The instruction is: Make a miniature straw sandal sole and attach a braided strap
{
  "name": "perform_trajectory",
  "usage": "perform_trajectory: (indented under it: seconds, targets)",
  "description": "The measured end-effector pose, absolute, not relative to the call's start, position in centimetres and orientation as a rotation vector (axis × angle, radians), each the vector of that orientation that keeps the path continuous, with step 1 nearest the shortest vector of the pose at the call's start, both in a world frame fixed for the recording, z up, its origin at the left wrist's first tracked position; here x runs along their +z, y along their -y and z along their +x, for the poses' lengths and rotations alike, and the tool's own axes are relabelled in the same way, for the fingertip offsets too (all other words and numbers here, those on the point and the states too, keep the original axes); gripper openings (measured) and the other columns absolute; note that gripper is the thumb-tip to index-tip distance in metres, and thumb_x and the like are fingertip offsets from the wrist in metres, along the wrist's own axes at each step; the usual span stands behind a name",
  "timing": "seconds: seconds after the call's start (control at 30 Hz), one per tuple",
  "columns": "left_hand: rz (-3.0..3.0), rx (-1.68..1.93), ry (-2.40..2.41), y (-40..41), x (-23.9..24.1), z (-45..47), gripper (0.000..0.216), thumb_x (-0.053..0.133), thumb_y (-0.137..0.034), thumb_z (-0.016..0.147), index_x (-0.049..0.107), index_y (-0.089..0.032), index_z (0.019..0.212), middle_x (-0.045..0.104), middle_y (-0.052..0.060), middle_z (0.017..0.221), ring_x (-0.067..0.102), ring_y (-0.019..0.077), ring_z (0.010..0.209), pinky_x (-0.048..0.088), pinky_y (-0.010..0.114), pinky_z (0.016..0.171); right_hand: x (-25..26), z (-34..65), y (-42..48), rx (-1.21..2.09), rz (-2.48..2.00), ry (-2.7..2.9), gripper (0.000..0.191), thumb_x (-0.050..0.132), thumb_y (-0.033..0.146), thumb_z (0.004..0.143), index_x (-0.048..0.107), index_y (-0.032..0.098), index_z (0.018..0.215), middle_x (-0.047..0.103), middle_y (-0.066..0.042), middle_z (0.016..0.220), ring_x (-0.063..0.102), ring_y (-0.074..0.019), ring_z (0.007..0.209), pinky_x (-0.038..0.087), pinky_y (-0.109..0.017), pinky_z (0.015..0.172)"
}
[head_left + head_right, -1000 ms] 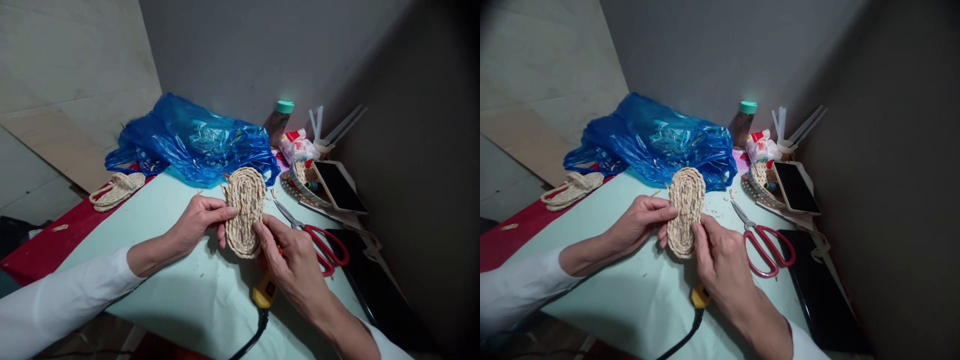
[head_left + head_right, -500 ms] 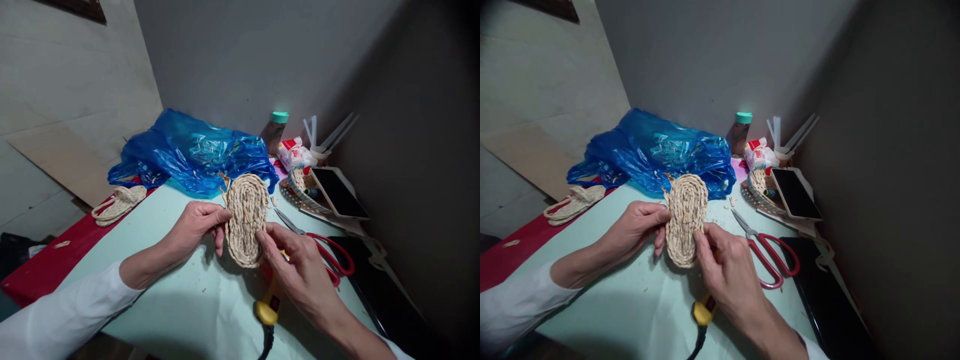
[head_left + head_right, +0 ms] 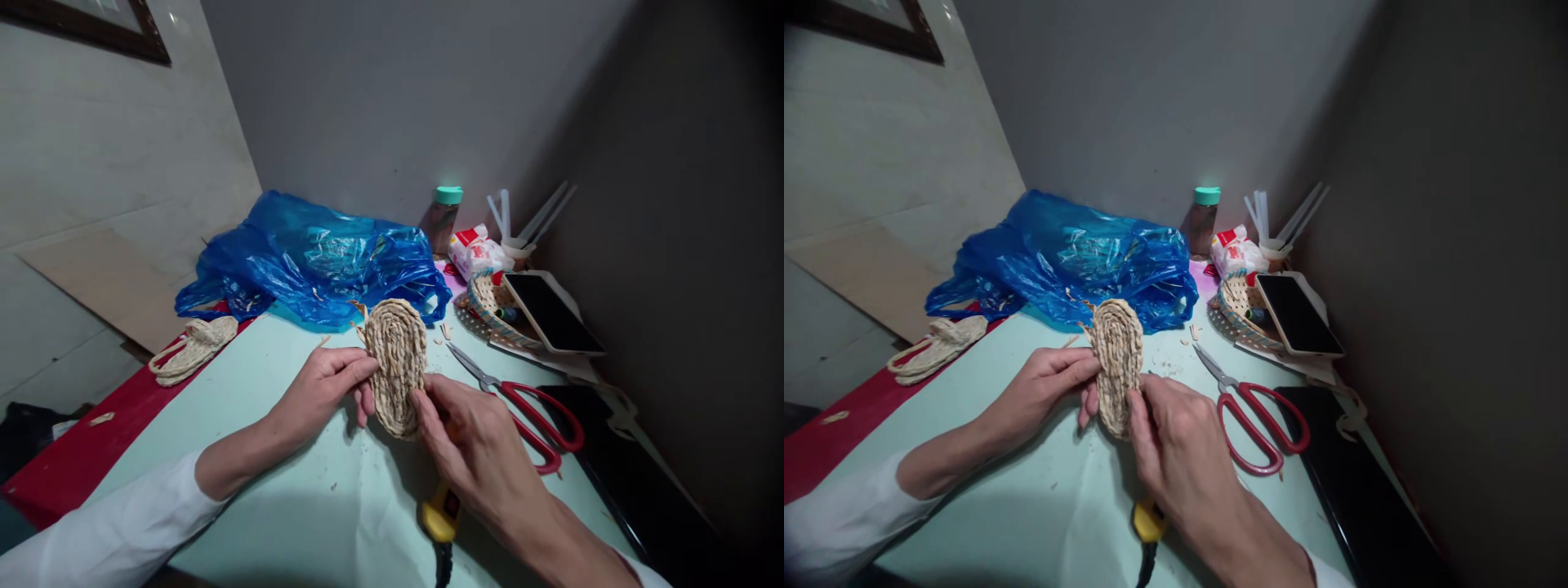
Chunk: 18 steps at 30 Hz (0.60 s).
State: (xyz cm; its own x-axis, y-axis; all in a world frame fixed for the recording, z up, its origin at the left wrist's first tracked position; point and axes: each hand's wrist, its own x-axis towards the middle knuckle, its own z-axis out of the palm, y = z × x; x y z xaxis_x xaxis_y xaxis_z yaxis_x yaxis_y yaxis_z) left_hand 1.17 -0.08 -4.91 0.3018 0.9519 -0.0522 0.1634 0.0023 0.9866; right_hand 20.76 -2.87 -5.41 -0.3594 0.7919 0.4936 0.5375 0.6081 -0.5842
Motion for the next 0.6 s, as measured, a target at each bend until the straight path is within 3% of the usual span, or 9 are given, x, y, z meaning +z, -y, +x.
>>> perform_trajectory:
  seconds: [0.13, 0.6]
  targets:
    - [1.456, 0.869, -1.052, 0.2, -5.0, 0.9, 0.035, 0.052, -0.031, 0.094, 0.062, -0.013, 0.066, 0.064, 0.002, 0.058, 0.059, 0.0112, 0.051, 0.045, 0.025, 0.059, -5.4, 20.7, 2.8, 0.440, -1.069, 2.026, 0.029, 0.047, 0.016, 0.095, 0.039, 0.021, 0.068, 0.041, 0.005, 0.058, 0.034, -0.0091, 0.048, 0.027, -0.023, 0.051]
    - [1.418, 0.949, -1.114, 0.6, -6.0, 0.8, 0.040, 0.056, -0.034, 0.093, 0.064, -0.013, 0.060, 0.065, 0.002, 0.055, 0.058, 0.0110, 0.042, 0.043, 0.025, 0.051, -5.8, 20.5, 3.1, 0.584, -1.110, 1.974, 0.030, 0.044, 0.021, 0.096, 0.037, 0.021, 0.067, 0.037, 0.006, 0.056, 0.031, -0.0091, 0.048, 0.024, -0.025, 0.051]
